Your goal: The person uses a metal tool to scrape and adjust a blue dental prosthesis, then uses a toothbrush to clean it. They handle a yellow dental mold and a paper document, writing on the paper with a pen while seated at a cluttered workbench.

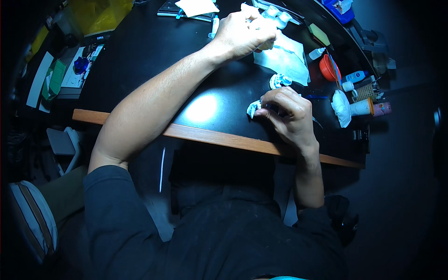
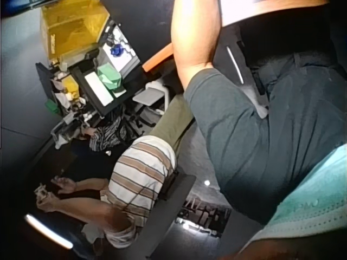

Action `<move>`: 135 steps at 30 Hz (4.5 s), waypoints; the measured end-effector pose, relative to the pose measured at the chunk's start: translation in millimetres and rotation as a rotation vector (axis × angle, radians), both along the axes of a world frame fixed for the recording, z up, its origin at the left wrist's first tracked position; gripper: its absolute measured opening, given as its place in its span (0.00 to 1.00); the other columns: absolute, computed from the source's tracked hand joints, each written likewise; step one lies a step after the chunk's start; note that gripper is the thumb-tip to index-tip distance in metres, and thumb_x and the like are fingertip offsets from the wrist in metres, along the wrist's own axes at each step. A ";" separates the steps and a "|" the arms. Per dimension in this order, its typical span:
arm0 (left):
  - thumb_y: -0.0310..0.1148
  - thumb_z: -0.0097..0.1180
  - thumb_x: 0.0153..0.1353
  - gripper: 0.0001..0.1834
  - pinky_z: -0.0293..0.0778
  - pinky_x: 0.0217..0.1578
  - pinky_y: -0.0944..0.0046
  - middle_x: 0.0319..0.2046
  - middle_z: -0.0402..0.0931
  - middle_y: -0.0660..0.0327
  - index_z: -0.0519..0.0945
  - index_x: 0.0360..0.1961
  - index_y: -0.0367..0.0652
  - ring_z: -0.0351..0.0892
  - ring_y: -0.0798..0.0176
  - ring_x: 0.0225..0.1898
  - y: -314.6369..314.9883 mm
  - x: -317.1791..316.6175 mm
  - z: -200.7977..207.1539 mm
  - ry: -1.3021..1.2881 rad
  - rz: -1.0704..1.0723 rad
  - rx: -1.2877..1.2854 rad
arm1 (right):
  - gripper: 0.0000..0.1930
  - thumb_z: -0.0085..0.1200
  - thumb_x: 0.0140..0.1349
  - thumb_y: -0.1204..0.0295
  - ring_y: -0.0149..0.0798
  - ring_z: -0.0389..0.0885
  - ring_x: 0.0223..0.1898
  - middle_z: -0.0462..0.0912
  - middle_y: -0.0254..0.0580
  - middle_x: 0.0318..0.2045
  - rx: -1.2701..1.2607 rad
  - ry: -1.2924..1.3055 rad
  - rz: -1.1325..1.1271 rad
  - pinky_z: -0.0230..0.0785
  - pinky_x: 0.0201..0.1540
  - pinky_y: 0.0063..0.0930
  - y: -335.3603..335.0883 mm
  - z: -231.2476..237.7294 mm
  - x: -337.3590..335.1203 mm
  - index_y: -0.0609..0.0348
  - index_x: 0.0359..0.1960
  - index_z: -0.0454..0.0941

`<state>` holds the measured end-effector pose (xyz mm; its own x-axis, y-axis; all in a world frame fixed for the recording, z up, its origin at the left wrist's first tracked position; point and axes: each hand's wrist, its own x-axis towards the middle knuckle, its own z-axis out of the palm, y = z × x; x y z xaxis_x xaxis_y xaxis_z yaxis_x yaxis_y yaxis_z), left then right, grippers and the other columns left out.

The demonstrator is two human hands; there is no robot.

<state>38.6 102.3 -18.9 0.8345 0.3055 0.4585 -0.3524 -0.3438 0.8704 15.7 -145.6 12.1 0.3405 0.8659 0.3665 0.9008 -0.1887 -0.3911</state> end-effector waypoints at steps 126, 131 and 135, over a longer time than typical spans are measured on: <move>0.45 0.71 0.55 0.24 0.81 0.47 0.55 0.40 0.85 0.46 0.82 0.42 0.35 0.87 0.49 0.44 -75.7 -116.3 -8.1 0.101 0.303 0.227 | 0.17 0.55 0.72 0.76 0.45 0.85 0.49 0.83 0.56 0.51 1.631 1.656 0.122 0.86 0.49 0.31 -523.2 -283.8 63.3 0.73 0.59 0.76; 0.46 0.71 0.54 0.23 0.81 0.51 0.54 0.44 0.85 0.49 0.85 0.44 0.39 0.86 0.50 0.45 -83.3 -102.9 -9.9 0.038 0.269 0.242 | 0.23 0.55 0.67 0.76 0.38 0.81 0.40 0.82 0.52 0.45 1.547 1.581 -0.141 0.81 0.41 0.24 -567.5 -288.3 47.8 0.75 0.62 0.71; 0.37 0.67 0.63 0.20 0.80 0.52 0.62 0.48 0.86 0.56 0.85 0.53 0.40 0.85 0.64 0.48 -75.0 -110.1 -18.6 0.154 0.204 0.086 | 0.25 0.56 0.61 0.75 0.29 0.65 0.28 0.72 0.43 0.33 1.663 1.724 -0.184 0.61 0.29 0.21 -539.8 -292.1 16.5 0.69 0.61 0.71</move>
